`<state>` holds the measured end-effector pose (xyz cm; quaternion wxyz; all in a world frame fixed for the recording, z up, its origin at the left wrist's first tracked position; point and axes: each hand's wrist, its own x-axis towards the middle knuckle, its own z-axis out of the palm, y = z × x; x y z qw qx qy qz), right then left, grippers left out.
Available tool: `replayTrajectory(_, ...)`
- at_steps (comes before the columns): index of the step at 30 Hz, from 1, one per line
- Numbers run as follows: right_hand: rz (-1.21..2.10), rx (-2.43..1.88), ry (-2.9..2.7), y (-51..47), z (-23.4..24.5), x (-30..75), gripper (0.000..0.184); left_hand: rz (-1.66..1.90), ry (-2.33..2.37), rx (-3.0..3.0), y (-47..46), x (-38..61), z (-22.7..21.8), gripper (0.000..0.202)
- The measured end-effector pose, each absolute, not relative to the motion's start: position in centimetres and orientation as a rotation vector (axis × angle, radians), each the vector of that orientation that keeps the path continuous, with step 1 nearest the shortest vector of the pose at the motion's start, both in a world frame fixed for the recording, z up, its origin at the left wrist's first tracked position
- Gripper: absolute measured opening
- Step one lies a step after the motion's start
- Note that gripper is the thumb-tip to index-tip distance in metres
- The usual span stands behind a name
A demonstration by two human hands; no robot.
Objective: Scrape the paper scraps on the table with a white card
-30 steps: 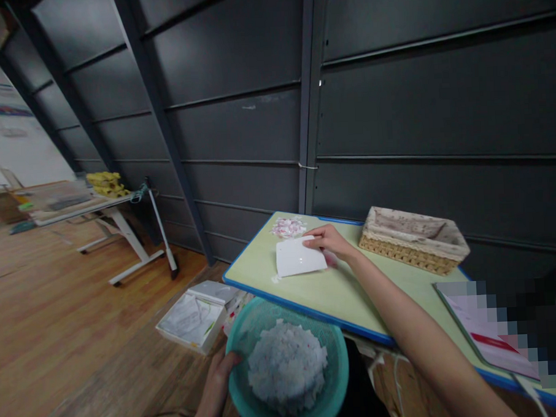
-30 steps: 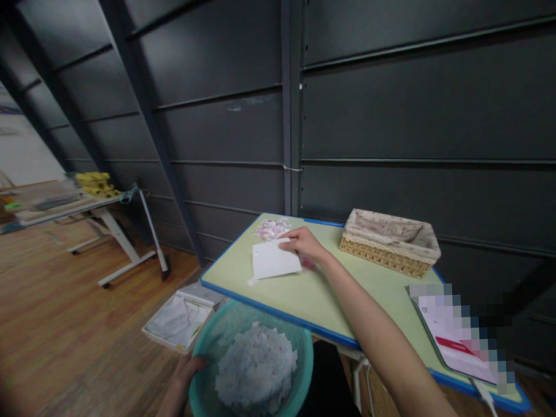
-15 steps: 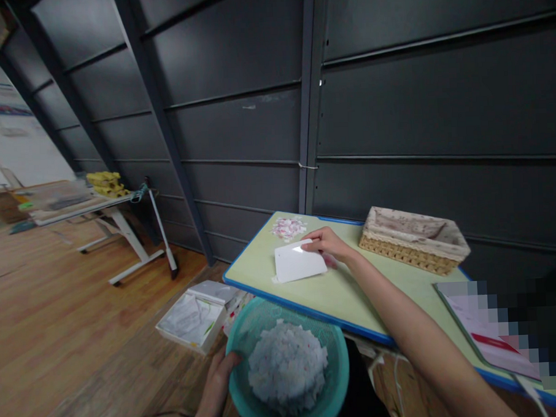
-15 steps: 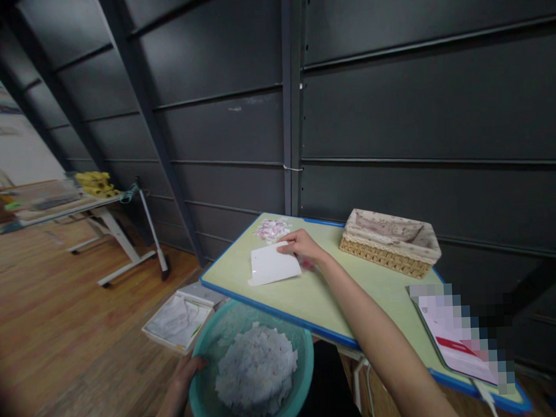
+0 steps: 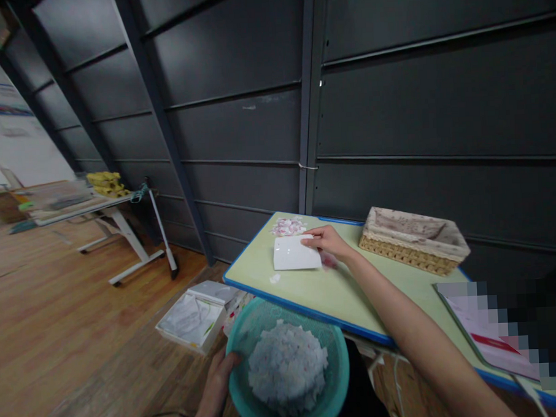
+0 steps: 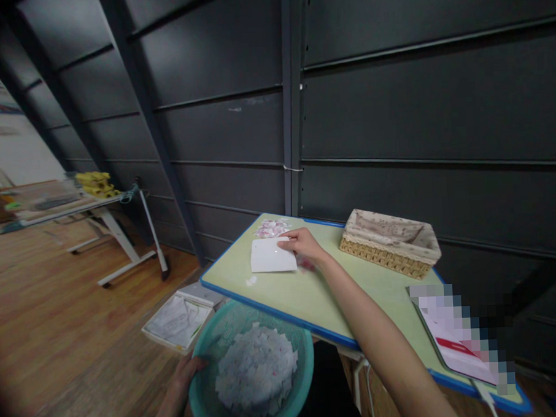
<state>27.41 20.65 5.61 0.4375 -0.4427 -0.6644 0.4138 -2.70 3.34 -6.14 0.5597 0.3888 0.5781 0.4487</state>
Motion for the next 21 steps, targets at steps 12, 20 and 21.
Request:
replayTrajectory(12,0.998,-1.244,-1.568,20.9,5.4,27.2,0.027,1.101,1.375,0.915,3.3,-2.5,-6.3,0.014)
replayTrajectory(20,1.12,-1.21,-1.536,21.0,4.6,26.8,0.026,1.079,1.404,0.907,2.8,-2.3,-5.3,0.02)
replayTrajectory(21,1.129,-1.212,-1.522,21.0,4.5,26.7,0.026,1.089,1.437,0.892,2.8,-2.3,-5.4,0.02)
